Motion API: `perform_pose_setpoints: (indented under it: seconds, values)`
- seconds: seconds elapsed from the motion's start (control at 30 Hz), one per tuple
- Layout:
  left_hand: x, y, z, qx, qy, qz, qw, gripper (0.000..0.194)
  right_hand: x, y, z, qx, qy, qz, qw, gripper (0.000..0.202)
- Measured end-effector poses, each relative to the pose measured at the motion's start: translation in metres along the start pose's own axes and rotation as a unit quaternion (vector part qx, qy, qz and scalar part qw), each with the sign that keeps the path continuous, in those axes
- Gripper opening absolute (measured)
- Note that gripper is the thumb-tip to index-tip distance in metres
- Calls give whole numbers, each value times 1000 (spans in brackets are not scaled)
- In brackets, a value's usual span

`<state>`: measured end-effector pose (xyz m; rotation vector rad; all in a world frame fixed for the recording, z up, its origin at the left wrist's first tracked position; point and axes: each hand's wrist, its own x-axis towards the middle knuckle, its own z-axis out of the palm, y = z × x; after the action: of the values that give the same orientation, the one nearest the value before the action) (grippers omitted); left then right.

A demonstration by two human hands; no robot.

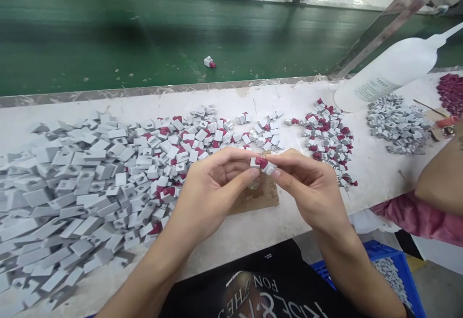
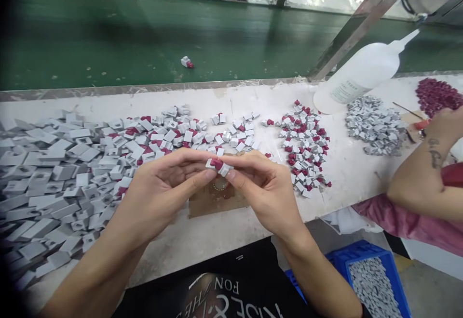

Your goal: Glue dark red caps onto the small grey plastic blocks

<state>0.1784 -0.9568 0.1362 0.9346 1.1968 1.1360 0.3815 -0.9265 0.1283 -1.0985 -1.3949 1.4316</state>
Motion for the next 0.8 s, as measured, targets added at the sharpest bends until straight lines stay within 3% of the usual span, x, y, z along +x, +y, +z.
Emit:
perform_pose_setpoints:
  seconds: [0.2, 0.3, 0.37, 0.47, 0.5, 0.6, 0.7, 0.8]
  values:
    - [-2, 17, -17, 64, -18, 17, 998, 10, 14, -18, 6, 9, -61, -5, 998, 18]
    - [10, 36, -42, 152, -25, 17, 988, 16, 51, -25, 14, -27, -141, -1, 990, 19]
    - [30, 49, -67, 246, 18, 30, 969, 20, 96, -27, 29, -91, -164, -22, 982, 24]
    - [74, 66, -110, 354, 149, 42, 922, 14, 182, -25, 71, -279, -102, -68, 952, 28]
    - [91, 71, -124, 362, 195, 33, 911, 10, 210, -22, 89, -345, -87, -67, 932, 30]
    - [139, 77, -157, 328, 290, -20, 899, 17, 278, -11, 142, -383, -90, -69, 917, 42]
    - [174, 78, -174, 306, 301, -60, 901, 25, 315, 0, 173, -374, -107, -58, 919, 38]
    - [196, 76, -181, 312, 274, -84, 906, 29, 323, 4, 171, -347, -103, -42, 931, 33]
